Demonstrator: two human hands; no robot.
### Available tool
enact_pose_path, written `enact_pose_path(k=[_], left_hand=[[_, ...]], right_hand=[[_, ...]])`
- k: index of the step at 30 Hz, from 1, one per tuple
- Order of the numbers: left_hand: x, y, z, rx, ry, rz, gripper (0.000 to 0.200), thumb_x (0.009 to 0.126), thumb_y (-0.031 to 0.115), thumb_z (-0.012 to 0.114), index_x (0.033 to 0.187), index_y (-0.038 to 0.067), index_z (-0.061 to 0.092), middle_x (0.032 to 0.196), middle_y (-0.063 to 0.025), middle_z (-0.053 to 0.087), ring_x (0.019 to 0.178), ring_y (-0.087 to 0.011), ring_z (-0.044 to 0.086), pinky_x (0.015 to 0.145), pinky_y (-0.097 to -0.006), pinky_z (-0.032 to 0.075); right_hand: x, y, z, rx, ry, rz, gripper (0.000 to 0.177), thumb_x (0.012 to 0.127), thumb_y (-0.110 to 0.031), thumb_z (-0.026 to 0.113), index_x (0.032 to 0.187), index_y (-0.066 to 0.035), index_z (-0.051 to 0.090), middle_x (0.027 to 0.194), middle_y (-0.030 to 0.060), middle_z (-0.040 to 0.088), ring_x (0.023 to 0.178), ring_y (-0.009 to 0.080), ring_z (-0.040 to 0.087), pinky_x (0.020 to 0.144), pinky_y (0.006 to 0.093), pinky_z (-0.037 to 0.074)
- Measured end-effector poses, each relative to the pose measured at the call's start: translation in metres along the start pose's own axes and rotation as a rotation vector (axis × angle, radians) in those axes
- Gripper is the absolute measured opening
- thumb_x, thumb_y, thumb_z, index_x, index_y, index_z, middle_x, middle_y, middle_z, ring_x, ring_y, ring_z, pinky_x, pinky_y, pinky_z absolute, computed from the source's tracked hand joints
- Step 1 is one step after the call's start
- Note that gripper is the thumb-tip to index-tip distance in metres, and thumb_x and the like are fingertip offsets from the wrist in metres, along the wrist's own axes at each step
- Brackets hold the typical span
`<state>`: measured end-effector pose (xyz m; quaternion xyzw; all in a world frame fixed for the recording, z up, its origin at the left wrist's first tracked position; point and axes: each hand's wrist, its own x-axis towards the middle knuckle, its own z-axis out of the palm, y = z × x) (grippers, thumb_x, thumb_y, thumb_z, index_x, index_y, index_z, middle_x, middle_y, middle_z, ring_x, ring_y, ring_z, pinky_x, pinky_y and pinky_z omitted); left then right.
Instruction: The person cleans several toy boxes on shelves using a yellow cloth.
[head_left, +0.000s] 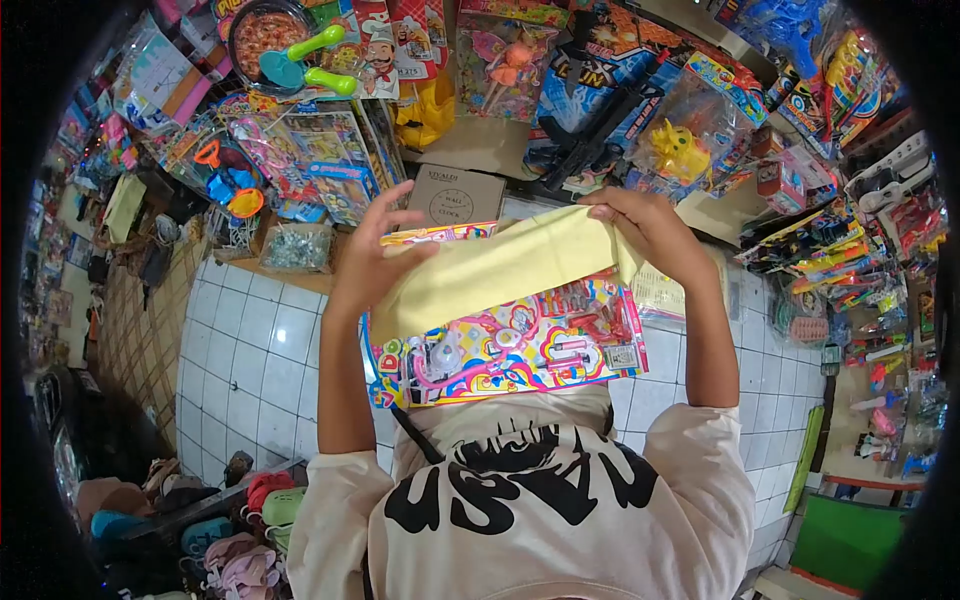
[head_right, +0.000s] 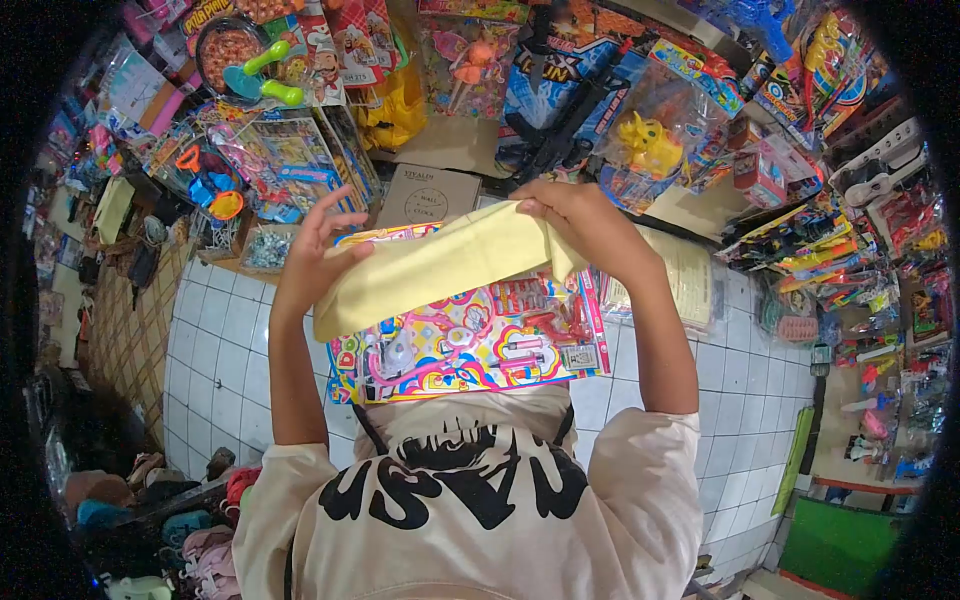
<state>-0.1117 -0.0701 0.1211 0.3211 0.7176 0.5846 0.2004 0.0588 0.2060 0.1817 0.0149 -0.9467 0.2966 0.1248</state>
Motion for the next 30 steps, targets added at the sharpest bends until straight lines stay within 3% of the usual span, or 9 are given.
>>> enact_pose_path(k=[4,7,10,11,18,21,24,27,30], left_hand=[[0.009,0.011,-0.008,-0.161,-0.014,-0.017,0.058,0.071,0.007,0.076,0.123,0.009,0.05,0.109,-0.0064,0.051,0.094,-0.0109,0.052,0.086,-0.0275,0.042],[0.004,0.023,-0.012,-0.187,-0.162,0.019,0.052,0.064,0.008,0.081,0.109,0.011,0.056,0.107,-0.006,0.045,0.094,-0.0151,0.054,0.08,-0.0297,0.046],[0.0,0.03,-0.009,0.686,-0.219,0.417,0.053,0.06,0.007,0.08,0.107,0.013,0.056,0.103,-0.0082,0.045,0.093,-0.0239,0.056,0.082,-0.0295,0.046],[-0.001,0.034,-0.005,0.709,-0.226,0.366,0.044,0.063,0.002,0.074,0.102,0.013,0.057,0.101,-0.0107,0.047,0.089,-0.0318,0.056,0.079,-0.0344,0.046],[0.017,0.065,-0.007,0.999,0.219,0.547,0.038,0.073,0.0,0.055,0.108,0.013,0.056,0.104,-0.0092,0.055,0.095,-0.0331,0.054,0.084,-0.0425,0.041],[-0.015,0.066,0.005,1.173,0.376,0.563,0.057,0.07,-0.002,0.05,0.123,0.018,0.051,0.13,-0.0106,0.043,0.123,-0.0406,0.033,0.097,-0.0646,0.017],[-0.065,0.037,0.023,1.338,0.205,0.276,0.069,0.069,-0.004,0.048,0.134,0.019,0.043,0.149,-0.0114,0.021,0.135,-0.0504,0.0,0.094,-0.0751,-0.006],[-0.106,-0.024,0.034,1.154,-0.307,0.035,0.072,0.072,0.004,0.053,0.139,0.019,0.035,0.151,-0.0169,0.009,0.135,-0.0512,-0.006,0.095,-0.0734,-0.007],[-0.127,-0.058,0.031,0.908,-0.591,-0.158,0.074,0.075,0.028,0.064,0.14,0.017,0.032,0.151,-0.0206,0.005,0.135,-0.0498,-0.007,0.098,-0.0706,-0.005]], right_hand=[[0.0,0.01,0.007,0.102,0.042,0.018,0.028,0.09,-0.02,0.055,0.113,-0.004,0.052,0.101,0.0164,0.059,0.093,0.0339,0.059,0.078,0.0367,0.046],[-0.009,0.005,0.003,-0.17,-0.028,-0.056,0.034,0.082,-0.015,0.061,0.114,-0.009,0.05,0.109,0.016,0.05,0.101,0.0344,0.054,0.08,0.0378,0.046],[-0.014,0.004,0.012,-0.494,-0.079,-0.045,0.042,0.073,-0.01,0.065,0.112,-0.012,0.05,0.114,0.0153,0.042,0.104,0.0338,0.05,0.08,0.0394,0.046],[-0.012,0.01,0.017,-0.524,-0.054,-0.021,0.045,0.067,-0.005,0.064,0.11,-0.01,0.051,0.108,0.0138,0.047,0.101,0.0318,0.051,0.081,0.0403,0.046],[-0.002,0.008,-0.002,-0.511,0.336,-0.205,0.035,0.073,-0.003,0.056,0.106,-0.01,0.059,0.103,0.0084,0.057,0.101,0.028,0.052,0.083,0.0371,0.043],[-0.019,-0.01,-0.01,-0.508,0.421,-0.243,0.037,0.074,-0.004,0.055,0.109,-0.012,0.06,0.11,0.008,0.059,0.101,0.0267,0.054,0.086,0.0382,0.041],[-0.059,-0.013,0.003,-0.365,0.059,-0.174,0.041,0.072,0.001,0.055,0.111,-0.012,0.06,0.119,0.0084,0.058,0.109,0.0267,0.054,0.093,0.0415,0.037],[-0.098,-0.008,0.054,-0.188,-0.303,0.034,0.042,0.08,-0.001,0.051,0.12,-0.009,0.055,0.13,0.0124,0.051,0.121,0.0269,0.047,0.105,0.0437,0.029],[-0.14,0.015,0.097,-0.063,-0.697,0.184,0.052,0.084,-0.024,0.061,0.131,-0.008,0.046,0.135,0.0133,0.045,0.13,0.028,0.037,0.109,0.0445,0.023]])
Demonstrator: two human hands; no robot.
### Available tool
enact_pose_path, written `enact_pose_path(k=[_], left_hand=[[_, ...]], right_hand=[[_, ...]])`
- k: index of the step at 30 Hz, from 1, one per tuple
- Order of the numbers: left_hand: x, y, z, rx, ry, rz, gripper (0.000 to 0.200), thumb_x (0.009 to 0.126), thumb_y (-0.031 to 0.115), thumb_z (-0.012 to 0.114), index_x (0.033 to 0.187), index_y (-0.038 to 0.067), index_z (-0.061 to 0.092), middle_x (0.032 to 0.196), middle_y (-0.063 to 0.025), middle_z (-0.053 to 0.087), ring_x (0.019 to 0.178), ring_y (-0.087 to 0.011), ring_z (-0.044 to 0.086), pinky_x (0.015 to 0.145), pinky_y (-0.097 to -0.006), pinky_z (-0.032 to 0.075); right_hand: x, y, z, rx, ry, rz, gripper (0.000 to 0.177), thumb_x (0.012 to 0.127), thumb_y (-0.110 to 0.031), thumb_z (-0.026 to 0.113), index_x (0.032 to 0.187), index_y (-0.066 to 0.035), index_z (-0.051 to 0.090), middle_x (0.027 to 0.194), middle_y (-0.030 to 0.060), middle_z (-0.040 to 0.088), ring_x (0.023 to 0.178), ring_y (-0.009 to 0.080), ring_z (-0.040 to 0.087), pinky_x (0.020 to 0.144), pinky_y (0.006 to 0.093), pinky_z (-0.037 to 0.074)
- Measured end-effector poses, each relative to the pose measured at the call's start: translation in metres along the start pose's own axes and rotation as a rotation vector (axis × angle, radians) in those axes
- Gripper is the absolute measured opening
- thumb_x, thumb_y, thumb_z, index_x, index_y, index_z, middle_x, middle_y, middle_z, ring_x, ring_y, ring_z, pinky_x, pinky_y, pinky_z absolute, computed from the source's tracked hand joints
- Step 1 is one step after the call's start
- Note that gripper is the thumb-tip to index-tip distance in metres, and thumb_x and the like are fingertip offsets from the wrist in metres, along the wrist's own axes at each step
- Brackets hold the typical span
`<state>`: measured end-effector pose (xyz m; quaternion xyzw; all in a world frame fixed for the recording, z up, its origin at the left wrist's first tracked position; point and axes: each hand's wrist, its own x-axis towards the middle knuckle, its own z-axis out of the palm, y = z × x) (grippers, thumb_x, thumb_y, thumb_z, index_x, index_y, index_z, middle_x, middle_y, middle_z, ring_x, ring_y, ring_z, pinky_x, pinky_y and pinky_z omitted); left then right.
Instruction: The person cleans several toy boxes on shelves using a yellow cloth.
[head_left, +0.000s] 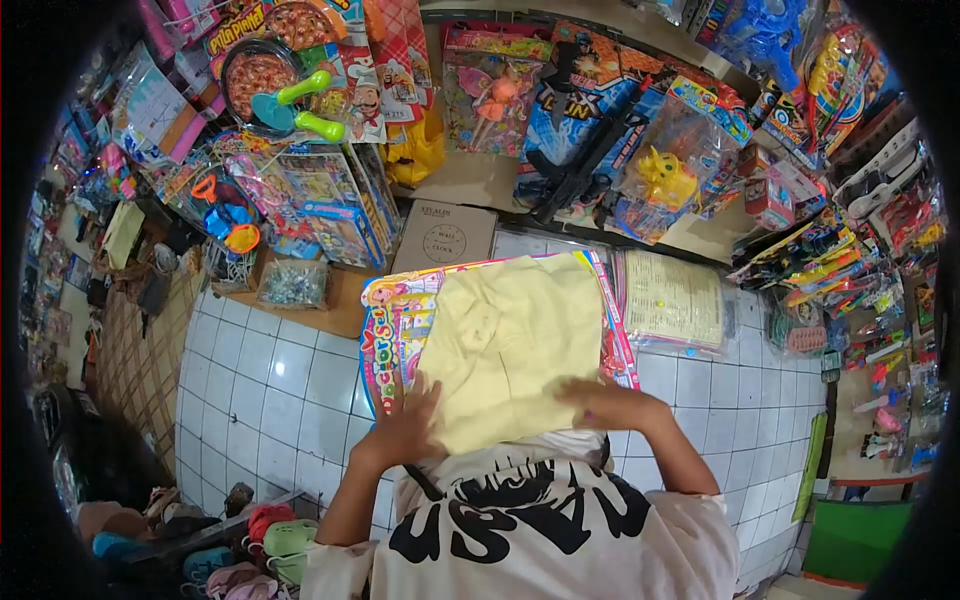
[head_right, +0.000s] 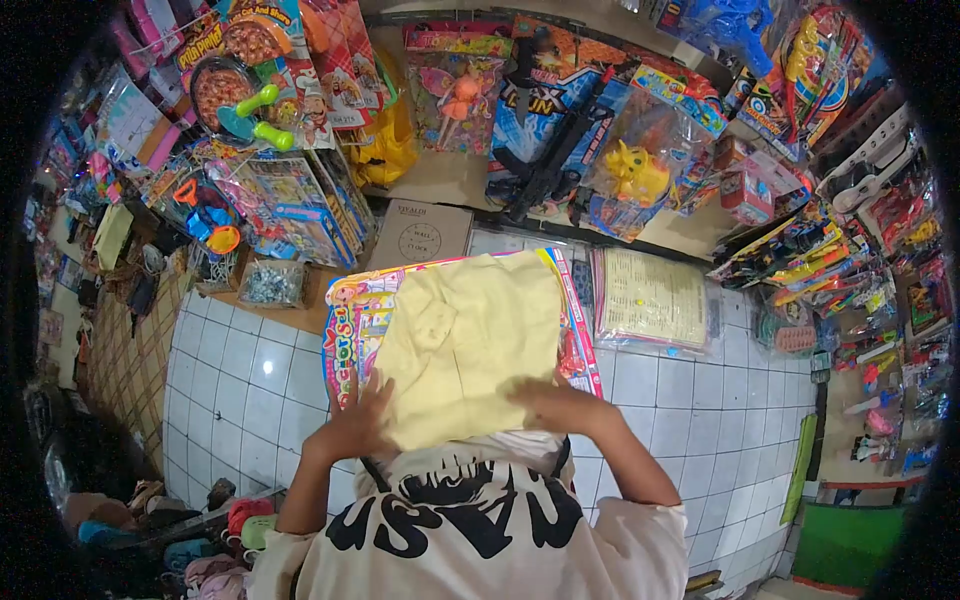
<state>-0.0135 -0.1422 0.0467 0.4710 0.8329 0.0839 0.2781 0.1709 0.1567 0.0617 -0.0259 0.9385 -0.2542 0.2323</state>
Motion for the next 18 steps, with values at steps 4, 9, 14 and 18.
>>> enact_pose_path(k=[4,9,14,18], left_hand=[[0.009,-0.012,-0.024,-0.052,-0.028,0.096,0.096,0.066,0.058,0.07,0.14,0.011,0.031,0.151,-0.0202,0.004,0.136,-0.0477,-0.008,0.103,-0.0655,-0.001],[0.089,-0.002,-0.014,-0.251,0.492,0.197,0.064,0.072,0.047,0.069,0.124,0.012,0.052,0.132,-0.0168,0.043,0.13,-0.0349,0.031,0.108,-0.0573,0.007],[0.116,-0.008,0.016,0.001,0.482,0.198,0.029,0.082,0.03,0.063,0.101,0.008,0.063,0.112,-0.01,0.058,0.119,-0.0307,0.045,0.108,-0.0588,0.012],[0.103,-0.052,0.006,-0.36,0.774,-0.028,0.016,0.087,0.018,0.055,0.089,0.004,0.061,0.094,-0.0109,0.06,0.096,-0.0325,0.054,0.098,-0.0498,0.032]], right_hand=[[0.022,-0.012,-0.026,0.122,0.113,-0.106,0.05,0.085,-0.026,0.061,0.127,-0.004,0.047,0.127,0.0184,0.05,0.117,0.0331,0.047,0.101,0.0395,0.035],[0.106,-0.022,-0.043,0.239,0.329,-0.052,0.046,0.09,-0.027,0.054,0.128,-0.003,0.043,0.13,0.0215,0.046,0.119,0.035,0.046,0.1,0.044,0.036],[0.157,0.01,0.012,0.085,0.427,0.128,0.054,0.093,-0.037,0.044,0.136,-0.006,0.033,0.145,0.0193,0.025,0.137,0.0349,0.017,0.107,0.0568,0.013],[0.15,0.011,0.022,0.151,0.433,0.136,0.059,0.094,-0.042,0.041,0.138,-0.005,0.029,0.148,0.0186,0.019,0.14,0.0343,0.008,0.109,0.0568,0.004]])
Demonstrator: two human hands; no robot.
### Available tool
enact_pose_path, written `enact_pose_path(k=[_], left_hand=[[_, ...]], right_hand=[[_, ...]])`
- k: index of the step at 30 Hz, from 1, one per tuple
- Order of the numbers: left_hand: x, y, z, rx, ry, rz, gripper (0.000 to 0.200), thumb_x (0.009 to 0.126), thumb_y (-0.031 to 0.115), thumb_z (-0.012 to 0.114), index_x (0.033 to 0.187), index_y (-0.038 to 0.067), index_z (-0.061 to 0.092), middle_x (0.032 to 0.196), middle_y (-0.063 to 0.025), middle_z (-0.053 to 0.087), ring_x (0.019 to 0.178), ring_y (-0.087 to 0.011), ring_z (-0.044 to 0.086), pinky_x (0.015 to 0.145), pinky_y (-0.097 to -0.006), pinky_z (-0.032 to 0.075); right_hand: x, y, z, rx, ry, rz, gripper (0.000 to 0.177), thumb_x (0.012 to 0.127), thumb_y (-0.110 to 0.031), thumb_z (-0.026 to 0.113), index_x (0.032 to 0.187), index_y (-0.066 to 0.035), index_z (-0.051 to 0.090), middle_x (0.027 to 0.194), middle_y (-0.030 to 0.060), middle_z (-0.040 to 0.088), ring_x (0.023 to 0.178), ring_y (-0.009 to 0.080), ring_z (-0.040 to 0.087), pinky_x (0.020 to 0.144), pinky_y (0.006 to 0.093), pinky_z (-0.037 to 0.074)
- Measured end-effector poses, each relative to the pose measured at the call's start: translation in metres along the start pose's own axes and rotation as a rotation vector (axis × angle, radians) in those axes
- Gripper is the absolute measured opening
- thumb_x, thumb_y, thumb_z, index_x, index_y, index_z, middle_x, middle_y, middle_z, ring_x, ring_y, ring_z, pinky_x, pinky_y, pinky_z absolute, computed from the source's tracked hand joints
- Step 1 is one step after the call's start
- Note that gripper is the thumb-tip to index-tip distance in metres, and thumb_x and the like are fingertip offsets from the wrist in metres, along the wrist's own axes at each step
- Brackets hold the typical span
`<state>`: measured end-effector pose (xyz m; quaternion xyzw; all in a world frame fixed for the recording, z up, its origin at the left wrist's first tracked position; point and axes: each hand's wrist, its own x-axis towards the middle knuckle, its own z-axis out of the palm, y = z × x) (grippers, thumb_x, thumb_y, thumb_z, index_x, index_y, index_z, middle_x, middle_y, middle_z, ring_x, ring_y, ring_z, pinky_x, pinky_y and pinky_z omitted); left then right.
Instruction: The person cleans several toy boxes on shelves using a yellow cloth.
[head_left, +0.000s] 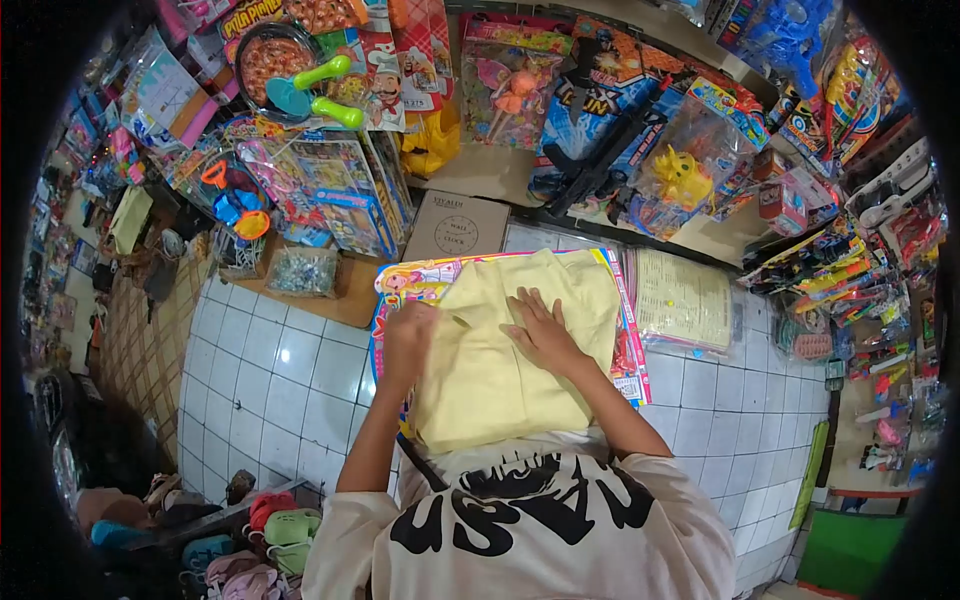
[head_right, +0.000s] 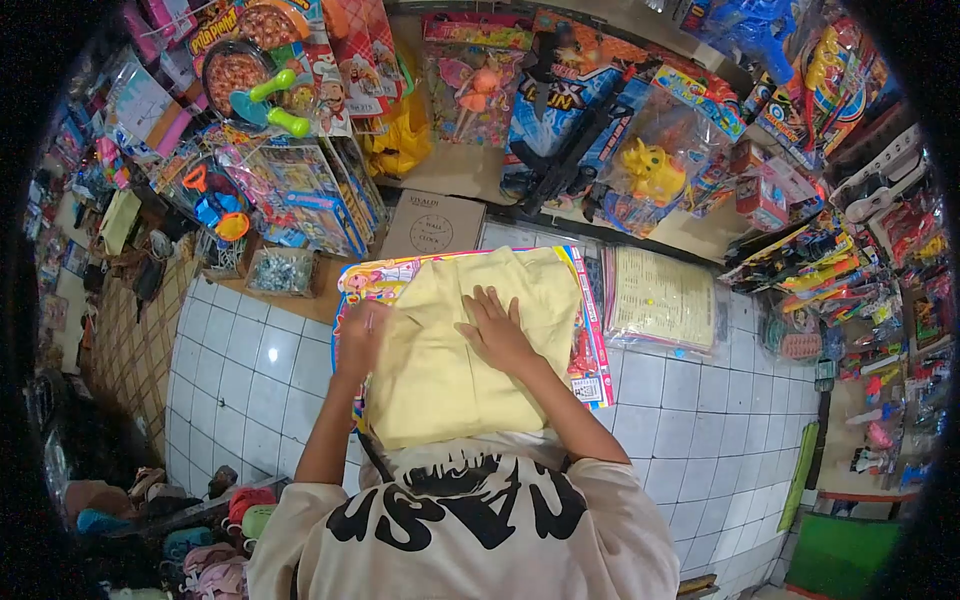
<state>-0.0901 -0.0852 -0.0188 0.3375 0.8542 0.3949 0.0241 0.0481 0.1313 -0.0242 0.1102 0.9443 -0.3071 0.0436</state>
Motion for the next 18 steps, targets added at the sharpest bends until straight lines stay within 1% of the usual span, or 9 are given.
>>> enact_pose_path(k=[1,3,4,7,10,11,13,15,18], left_hand=[[0.003,0.001,-0.014,0.079,0.099,-0.131,0.016,0.088,0.016,0.054,0.093,0.003,0.059,0.095,-0.0122,0.059,0.093,-0.0336,0.055,0.096,-0.0484,0.034],[0.004,-0.028,-0.024,0.16,0.22,-0.082,0.017,0.09,0.015,0.05,0.102,0.004,0.057,0.098,-0.0129,0.058,0.096,-0.0349,0.054,0.098,-0.0527,0.031],[0.005,-0.04,-0.024,0.201,0.285,-0.056,0.019,0.091,0.015,0.049,0.106,0.005,0.055,0.1,-0.0133,0.057,0.097,-0.0355,0.054,0.099,-0.0549,0.029],[0.0,-0.055,-0.019,0.277,0.232,-0.094,0.025,0.095,0.016,0.043,0.117,0.007,0.05,0.108,-0.0148,0.055,0.104,-0.0363,0.052,0.101,-0.0615,0.022],[0.007,-0.048,-0.019,0.071,0.015,-0.161,0.027,0.096,0.017,0.04,0.12,0.009,0.047,0.115,-0.0135,0.054,0.114,-0.0349,0.048,0.102,-0.0655,0.015],[0.006,-0.064,-0.009,-0.011,-0.006,-0.097,0.034,0.097,0.02,0.037,0.128,0.008,0.042,0.128,-0.0123,0.05,0.123,-0.0326,0.043,0.104,-0.0624,0.013],[0.007,-0.069,0.005,-0.073,0.013,-0.14,0.038,0.098,0.023,0.034,0.133,0.009,0.037,0.135,-0.0115,0.044,0.127,-0.0318,0.039,0.106,-0.0601,0.012],[0.004,-0.067,0.007,-0.079,-0.01,-0.184,0.045,0.099,0.026,0.028,0.14,0.008,0.03,0.143,-0.0114,0.035,0.131,-0.0297,0.033,0.108,-0.0562,0.011],[0.002,-0.05,0.003,-0.072,-0.009,-0.128,0.045,0.099,0.027,0.028,0.139,0.009,0.031,0.142,-0.0125,0.036,0.133,-0.0318,0.03,0.109,-0.0548,0.01]], right_hand=[[0.0,-0.006,-0.004,-0.021,-0.01,0.02,0.06,0.093,-0.042,0.042,0.139,-0.006,0.029,0.148,0.0185,0.019,0.14,0.0341,0.008,0.109,0.0571,0.004],[0.004,-0.019,-0.01,-0.065,-0.03,0.054,0.061,0.093,-0.043,0.042,0.14,-0.006,0.028,0.148,0.0185,0.018,0.14,0.0339,0.008,0.109,0.0576,0.004],[0.01,-0.024,-0.008,-0.089,-0.036,0.001,0.062,0.092,-0.043,0.043,0.14,-0.006,0.028,0.149,0.0183,0.018,0.14,0.034,0.008,0.109,0.0576,0.004],[0.038,-0.047,0.003,-0.094,-0.017,-0.169,0.067,0.089,-0.045,0.048,0.141,-0.007,0.027,0.149,0.0182,0.018,0.139,0.0348,0.01,0.108,0.0581,0.004],[0.059,-0.082,0.02,-0.182,0.014,-0.301,0.07,0.089,-0.05,0.043,0.142,-0.009,0.026,0.149,0.0164,0.019,0.139,0.0332,0.011,0.108,0.0589,0.003],[0.059,-0.083,0.023,-0.229,-0.041,-0.311,0.068,0.09,-0.05,0.041,0.142,-0.008,0.025,0.149,0.0155,0.019,0.139,0.032,0.012,0.109,0.0575,0.004],[0.062,-0.083,0.039,-0.321,-0.149,-0.332,0.066,0.092,-0.048,0.037,0.142,-0.007,0.025,0.149,0.0138,0.019,0.139,0.0297,0.012,0.11,0.0546,0.004],[0.068,-0.061,0.056,-0.256,-0.107,-0.371,0.061,0.094,-0.044,0.035,0.141,-0.006,0.026,0.15,0.0134,0.018,0.139,0.0275,0.015,0.111,0.0516,0.007],[0.046,-0.039,0.056,-0.183,-0.062,-0.372,0.056,0.097,-0.039,0.029,0.142,-0.004,0.025,0.15,0.0129,0.019,0.139,0.0236,0.015,0.112,0.0479,0.008]])
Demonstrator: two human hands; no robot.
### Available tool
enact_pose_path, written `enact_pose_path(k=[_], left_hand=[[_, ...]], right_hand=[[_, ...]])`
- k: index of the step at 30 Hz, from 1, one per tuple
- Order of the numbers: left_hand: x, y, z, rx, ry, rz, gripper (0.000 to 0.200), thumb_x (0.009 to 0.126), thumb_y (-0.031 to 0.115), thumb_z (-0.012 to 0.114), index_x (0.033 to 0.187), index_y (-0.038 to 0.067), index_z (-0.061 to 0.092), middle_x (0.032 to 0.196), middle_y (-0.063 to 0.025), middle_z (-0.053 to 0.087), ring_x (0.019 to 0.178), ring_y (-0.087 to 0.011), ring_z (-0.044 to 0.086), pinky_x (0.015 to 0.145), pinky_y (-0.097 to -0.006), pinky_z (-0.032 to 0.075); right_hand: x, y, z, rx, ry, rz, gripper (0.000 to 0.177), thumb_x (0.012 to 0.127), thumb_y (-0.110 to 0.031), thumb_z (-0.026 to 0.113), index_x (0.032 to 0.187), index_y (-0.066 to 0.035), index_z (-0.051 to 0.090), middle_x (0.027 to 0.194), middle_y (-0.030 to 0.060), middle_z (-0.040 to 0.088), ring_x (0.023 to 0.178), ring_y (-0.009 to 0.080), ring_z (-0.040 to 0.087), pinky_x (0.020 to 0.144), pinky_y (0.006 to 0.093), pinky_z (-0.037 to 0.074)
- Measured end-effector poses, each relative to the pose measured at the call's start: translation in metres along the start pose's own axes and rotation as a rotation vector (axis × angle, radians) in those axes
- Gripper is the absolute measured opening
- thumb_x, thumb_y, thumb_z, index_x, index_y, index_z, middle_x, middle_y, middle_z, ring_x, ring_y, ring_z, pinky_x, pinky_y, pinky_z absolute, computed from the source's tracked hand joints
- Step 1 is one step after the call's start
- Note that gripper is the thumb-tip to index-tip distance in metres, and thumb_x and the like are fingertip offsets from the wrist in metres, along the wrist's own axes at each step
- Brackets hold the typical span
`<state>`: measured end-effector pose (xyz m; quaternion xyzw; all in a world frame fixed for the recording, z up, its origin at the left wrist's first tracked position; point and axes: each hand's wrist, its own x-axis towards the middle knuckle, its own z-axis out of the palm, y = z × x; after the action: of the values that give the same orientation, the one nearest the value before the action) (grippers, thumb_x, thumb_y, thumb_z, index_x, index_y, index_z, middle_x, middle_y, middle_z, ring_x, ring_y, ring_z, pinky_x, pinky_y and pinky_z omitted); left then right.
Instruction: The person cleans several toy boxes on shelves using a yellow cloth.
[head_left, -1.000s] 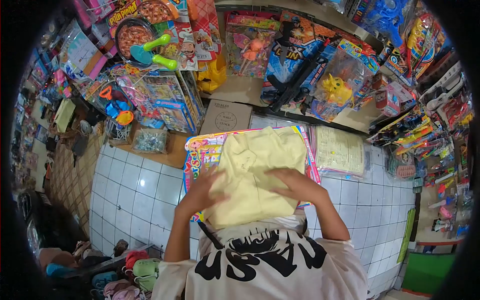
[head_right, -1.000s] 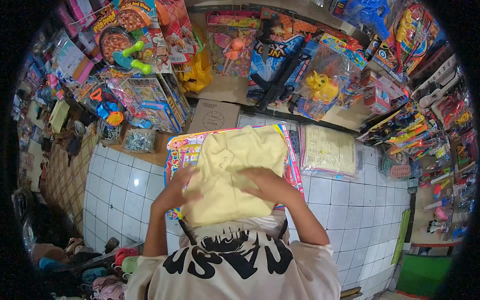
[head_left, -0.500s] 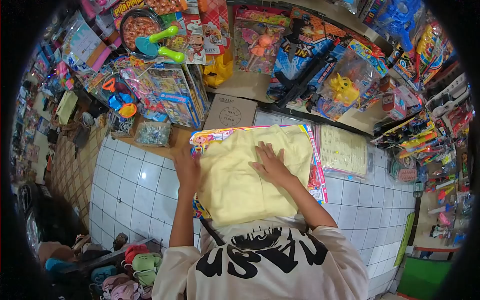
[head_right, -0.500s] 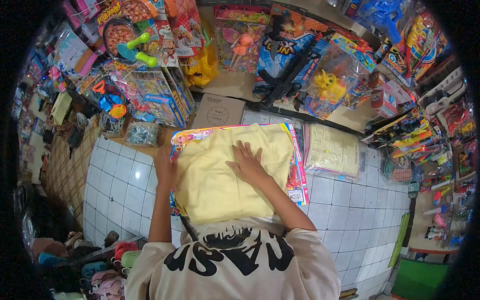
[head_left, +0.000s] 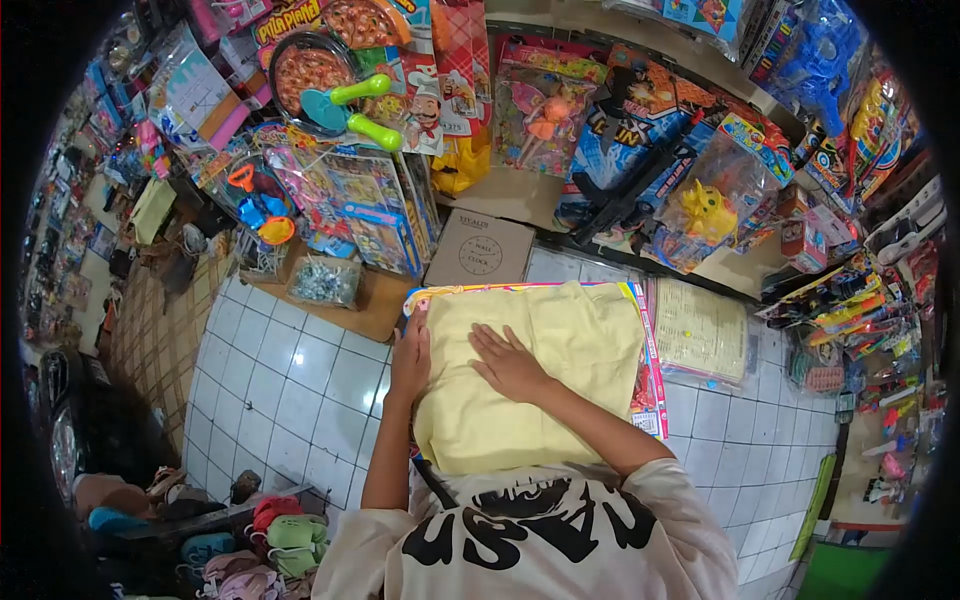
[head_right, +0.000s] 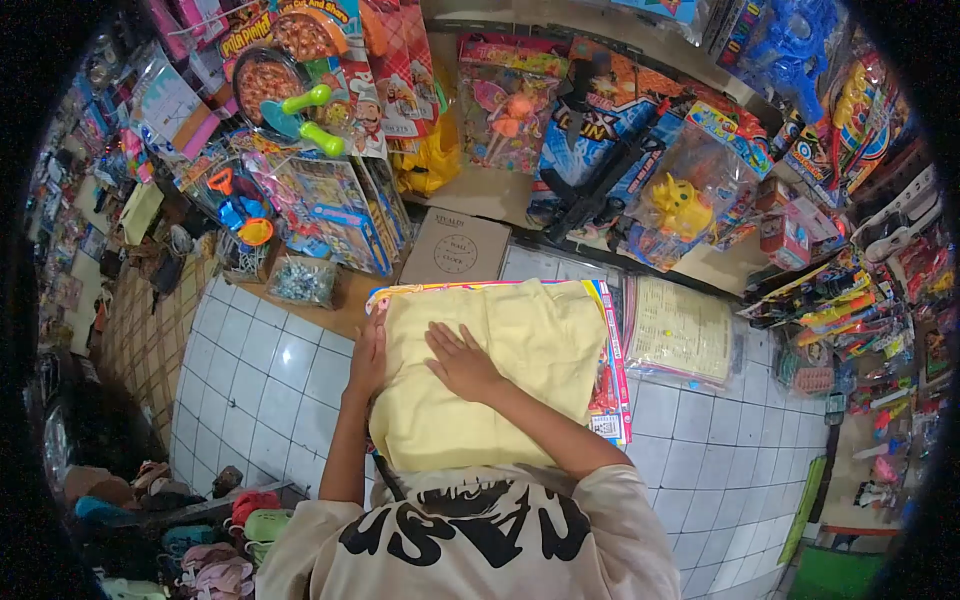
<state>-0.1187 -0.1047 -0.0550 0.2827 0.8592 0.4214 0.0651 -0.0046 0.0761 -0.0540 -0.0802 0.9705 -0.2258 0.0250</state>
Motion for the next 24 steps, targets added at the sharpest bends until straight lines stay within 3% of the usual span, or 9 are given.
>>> enact_pose_path(k=[3,6,9,13,18,20,21,24], left_hand=[[0.002,-0.008,0.01,0.006,0.062,-0.028,0.046,0.098,0.028,0.03,0.14,0.009,0.03,0.142,-0.0136,0.036,0.133,-0.035,0.028,0.108,-0.0583,0.007],[-0.001,0.012,0.016,0.251,0.006,-0.18,0.047,0.097,0.031,0.029,0.14,0.01,0.031,0.141,-0.0144,0.036,0.132,-0.0384,0.028,0.104,-0.0648,0.003],[-0.005,0.006,0.028,0.391,0.021,-0.127,0.049,0.097,0.034,0.029,0.139,0.011,0.032,0.139,-0.0151,0.04,0.132,-0.0388,0.029,0.101,-0.0701,0.002],[-0.004,0.0,0.025,0.394,-0.001,-0.28,0.049,0.096,0.037,0.029,0.138,0.012,0.033,0.137,-0.0173,0.041,0.131,-0.0371,0.031,0.1,-0.0709,0.005],[0.0,0.012,0.012,0.359,-0.178,-0.443,0.046,0.096,0.034,0.032,0.135,0.01,0.037,0.136,-0.0194,0.041,0.13,-0.0343,0.034,0.101,-0.0697,0.009],[-0.003,0.007,0.022,0.448,0.042,-0.186,0.046,0.096,0.031,0.035,0.135,0.008,0.037,0.136,-0.0185,0.041,0.13,-0.0344,0.034,0.101,-0.0693,0.009],[-0.004,0.006,0.027,0.492,0.151,-0.057,0.046,0.095,0.03,0.036,0.135,0.007,0.038,0.136,-0.018,0.042,0.13,-0.0345,0.033,0.101,-0.0691,0.009],[0.0,0.024,0.022,0.553,0.056,0.109,0.047,0.095,0.028,0.038,0.136,0.005,0.037,0.14,-0.0146,0.038,0.132,-0.0339,0.031,0.103,-0.0669,0.01]], right_hand=[[-0.026,0.001,-0.013,0.009,-0.01,0.061,0.059,0.097,-0.042,0.028,0.142,-0.004,0.023,0.15,0.0122,0.019,0.14,0.0229,0.014,0.112,0.0479,0.006],[-0.048,-0.001,-0.023,-0.048,-0.039,0.105,0.063,0.096,-0.046,0.028,0.143,-0.004,0.021,0.15,0.0113,0.02,0.14,0.0217,0.013,0.112,0.0478,0.004],[-0.066,0.007,-0.034,-0.088,-0.055,0.128,0.067,0.095,-0.049,0.03,0.144,-0.006,0.018,0.15,0.0107,0.019,0.14,0.0213,0.014,0.112,0.0487,0.002],[-0.093,0.02,-0.047,-0.145,-0.042,0.227,0.069,0.093,-0.051,0.032,0.144,-0.008,0.017,0.151,0.0096,0.018,0.14,0.0211,0.015,0.112,0.0486,0.001],[-0.132,0.024,-0.077,-0.221,-0.147,0.375,0.069,0.092,-0.052,0.034,0.143,-0.006,0.022,0.149,0.0114,0.022,0.139,0.0226,0.019,0.106,0.0623,-0.001],[-0.126,0.02,-0.094,-0.257,-0.26,0.435,0.069,0.092,-0.053,0.032,0.142,-0.006,0.025,0.148,0.0106,0.025,0.138,0.0227,0.021,0.104,0.0656,-0.002],[-0.109,0.01,-0.105,-0.257,-0.315,0.52,0.068,0.092,-0.052,0.032,0.14,-0.003,0.028,0.147,0.012,0.028,0.137,0.0254,0.023,0.106,0.0621,-0.001],[-0.06,0.016,-0.083,-0.018,0.138,0.293,0.069,0.092,-0.051,0.031,0.141,-0.002,0.025,0.148,0.0133,0.023,0.138,0.0281,0.019,0.109,0.0567,0.001]])
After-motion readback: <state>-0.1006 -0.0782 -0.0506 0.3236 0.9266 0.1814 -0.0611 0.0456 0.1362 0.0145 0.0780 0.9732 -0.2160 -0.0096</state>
